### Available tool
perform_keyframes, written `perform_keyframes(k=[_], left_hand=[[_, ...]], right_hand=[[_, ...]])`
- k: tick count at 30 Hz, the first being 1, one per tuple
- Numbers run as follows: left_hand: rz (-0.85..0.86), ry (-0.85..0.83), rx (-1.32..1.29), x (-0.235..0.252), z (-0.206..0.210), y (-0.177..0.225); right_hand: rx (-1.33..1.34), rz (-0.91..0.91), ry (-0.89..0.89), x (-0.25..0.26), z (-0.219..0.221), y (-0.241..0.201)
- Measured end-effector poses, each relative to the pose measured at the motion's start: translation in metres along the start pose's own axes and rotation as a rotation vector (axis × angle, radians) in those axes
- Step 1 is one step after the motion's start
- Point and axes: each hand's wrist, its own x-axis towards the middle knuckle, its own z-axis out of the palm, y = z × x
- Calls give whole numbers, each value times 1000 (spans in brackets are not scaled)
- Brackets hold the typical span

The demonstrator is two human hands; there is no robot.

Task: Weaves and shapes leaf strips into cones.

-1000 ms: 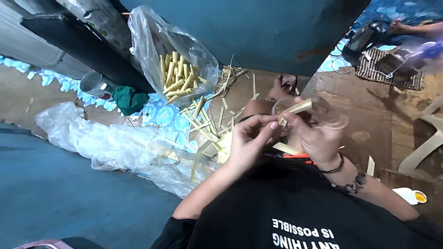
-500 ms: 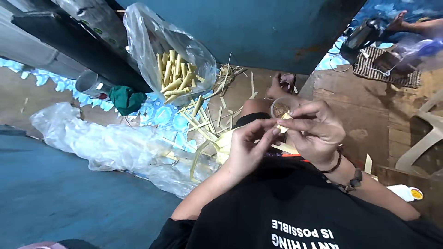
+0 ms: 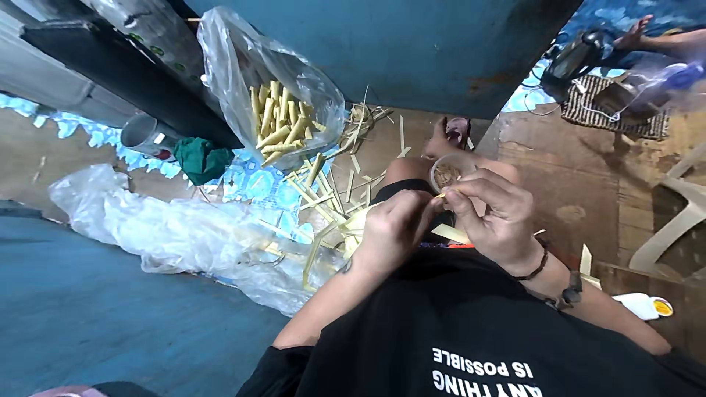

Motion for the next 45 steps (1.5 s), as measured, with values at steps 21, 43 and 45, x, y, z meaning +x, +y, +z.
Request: perform_keyframes(k=[21, 43, 45], left_hand=[[-633, -146, -821, 4, -10, 9], [-145, -131, -137, -14, 33, -27], [-429, -81, -377, -9, 29, -26]], right_hand=[[391, 170, -87, 0, -15, 6], [461, 725, 74, -2, 5, 22], [360, 577, 70, -2, 5, 21]])
